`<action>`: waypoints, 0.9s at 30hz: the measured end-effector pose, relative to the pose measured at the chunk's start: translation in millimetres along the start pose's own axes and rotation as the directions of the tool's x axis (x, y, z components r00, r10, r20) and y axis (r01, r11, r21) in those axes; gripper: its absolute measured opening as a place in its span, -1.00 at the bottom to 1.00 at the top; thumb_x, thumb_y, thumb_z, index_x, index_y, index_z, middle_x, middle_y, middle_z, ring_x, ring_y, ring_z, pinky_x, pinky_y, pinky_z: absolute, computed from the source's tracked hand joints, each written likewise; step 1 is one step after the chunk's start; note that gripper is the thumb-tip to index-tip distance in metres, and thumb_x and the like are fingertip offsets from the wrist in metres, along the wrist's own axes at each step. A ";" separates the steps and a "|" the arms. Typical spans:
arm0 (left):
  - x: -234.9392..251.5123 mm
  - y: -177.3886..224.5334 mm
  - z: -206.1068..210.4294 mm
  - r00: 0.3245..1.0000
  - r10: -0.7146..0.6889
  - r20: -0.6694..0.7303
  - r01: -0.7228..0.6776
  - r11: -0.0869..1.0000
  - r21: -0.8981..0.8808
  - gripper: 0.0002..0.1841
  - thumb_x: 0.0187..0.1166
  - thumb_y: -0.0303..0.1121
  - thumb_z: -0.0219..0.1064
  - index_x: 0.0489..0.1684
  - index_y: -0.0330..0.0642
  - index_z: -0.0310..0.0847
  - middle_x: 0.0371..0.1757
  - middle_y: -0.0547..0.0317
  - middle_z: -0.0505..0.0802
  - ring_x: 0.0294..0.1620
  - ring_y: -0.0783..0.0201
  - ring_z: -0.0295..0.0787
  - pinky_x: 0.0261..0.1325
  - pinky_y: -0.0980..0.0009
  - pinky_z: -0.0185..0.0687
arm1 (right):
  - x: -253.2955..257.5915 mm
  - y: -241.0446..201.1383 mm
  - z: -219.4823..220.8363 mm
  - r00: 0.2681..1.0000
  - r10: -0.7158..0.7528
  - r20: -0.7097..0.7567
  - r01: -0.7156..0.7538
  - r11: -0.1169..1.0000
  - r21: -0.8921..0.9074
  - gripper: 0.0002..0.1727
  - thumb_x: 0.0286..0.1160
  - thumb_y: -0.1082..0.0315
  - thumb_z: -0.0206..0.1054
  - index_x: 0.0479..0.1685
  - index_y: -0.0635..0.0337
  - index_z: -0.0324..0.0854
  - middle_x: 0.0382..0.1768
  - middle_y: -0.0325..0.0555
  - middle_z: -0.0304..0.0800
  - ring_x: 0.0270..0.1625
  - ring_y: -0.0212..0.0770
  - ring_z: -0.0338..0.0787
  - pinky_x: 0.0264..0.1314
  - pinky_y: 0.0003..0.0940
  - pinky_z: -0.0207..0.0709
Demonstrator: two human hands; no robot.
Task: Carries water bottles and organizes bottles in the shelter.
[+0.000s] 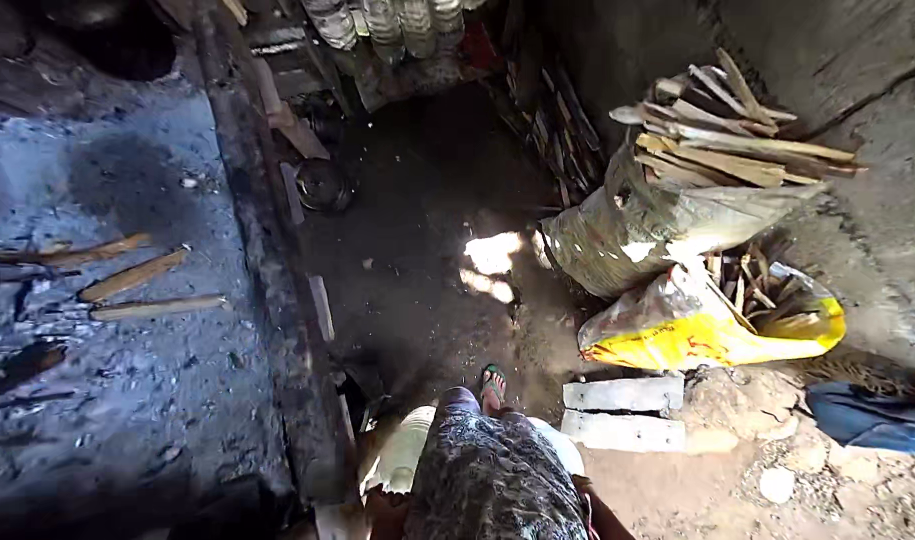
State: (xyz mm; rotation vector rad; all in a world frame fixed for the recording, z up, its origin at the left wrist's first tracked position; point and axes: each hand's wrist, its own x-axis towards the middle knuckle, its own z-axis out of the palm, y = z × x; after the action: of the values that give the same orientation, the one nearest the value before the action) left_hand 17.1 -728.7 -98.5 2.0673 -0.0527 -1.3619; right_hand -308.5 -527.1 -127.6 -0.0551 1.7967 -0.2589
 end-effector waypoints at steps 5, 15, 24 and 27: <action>8.5 89.3 82.4 0.988 0.103 0.114 -0.118 0.984 0.136 -0.65 0.87 -0.20 -0.11 0.29 -0.30 0.37 -0.26 0.14 0.49 -0.43 0.37 0.39 -0.33 0.39 0.46 | -20.1 -70.1 6.8 0.983 0.124 -0.137 -0.083 0.958 0.273 -0.62 0.86 0.40 0.04 0.37 0.56 0.53 0.29 0.37 0.70 0.31 0.03 0.71 0.45 -0.10 0.53; 106.1 184.4 200.3 0.991 -0.052 0.123 0.070 0.988 -0.141 -0.73 0.79 -0.11 -0.01 -0.39 0.08 0.22 -0.68 0.41 0.28 -0.76 0.44 0.19 -0.64 0.49 0.32 | -24.4 -229.3 -8.1 0.967 0.088 -0.239 -0.080 0.996 0.043 -0.56 0.90 0.26 0.02 0.44 0.40 0.58 0.40 0.30 0.70 0.48 0.07 0.69 0.60 -0.01 0.48; 107.4 278.8 286.7 0.994 -0.105 0.020 0.107 0.980 -0.171 -0.70 0.77 -0.20 0.00 -0.49 0.11 0.18 -0.76 0.43 0.24 -0.82 0.46 0.15 -0.71 0.51 0.28 | 11.3 -403.3 -39.8 0.994 0.000 -0.111 0.004 1.000 0.029 -0.54 0.89 0.32 0.02 0.54 0.47 0.48 0.52 0.35 0.59 0.61 0.08 0.57 0.72 -0.06 0.33; 89.1 310.7 314.9 0.997 -0.073 0.013 0.073 0.997 -0.016 -0.71 0.83 -0.13 -0.10 -0.39 0.05 0.20 -0.73 0.40 0.26 -0.82 0.43 0.16 -0.69 0.48 0.32 | 38.4 -448.2 -55.5 0.994 0.016 -0.107 -0.010 0.998 0.056 -0.57 0.87 0.31 0.08 0.46 0.46 0.56 0.44 0.33 0.67 0.53 0.09 0.65 0.65 -0.03 0.42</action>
State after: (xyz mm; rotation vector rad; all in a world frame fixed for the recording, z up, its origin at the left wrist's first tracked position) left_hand -108.8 -1161.7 -81.2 2.0654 0.0293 -1.4138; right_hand -416.6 -962.1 -60.4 0.0098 1.8954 -0.3075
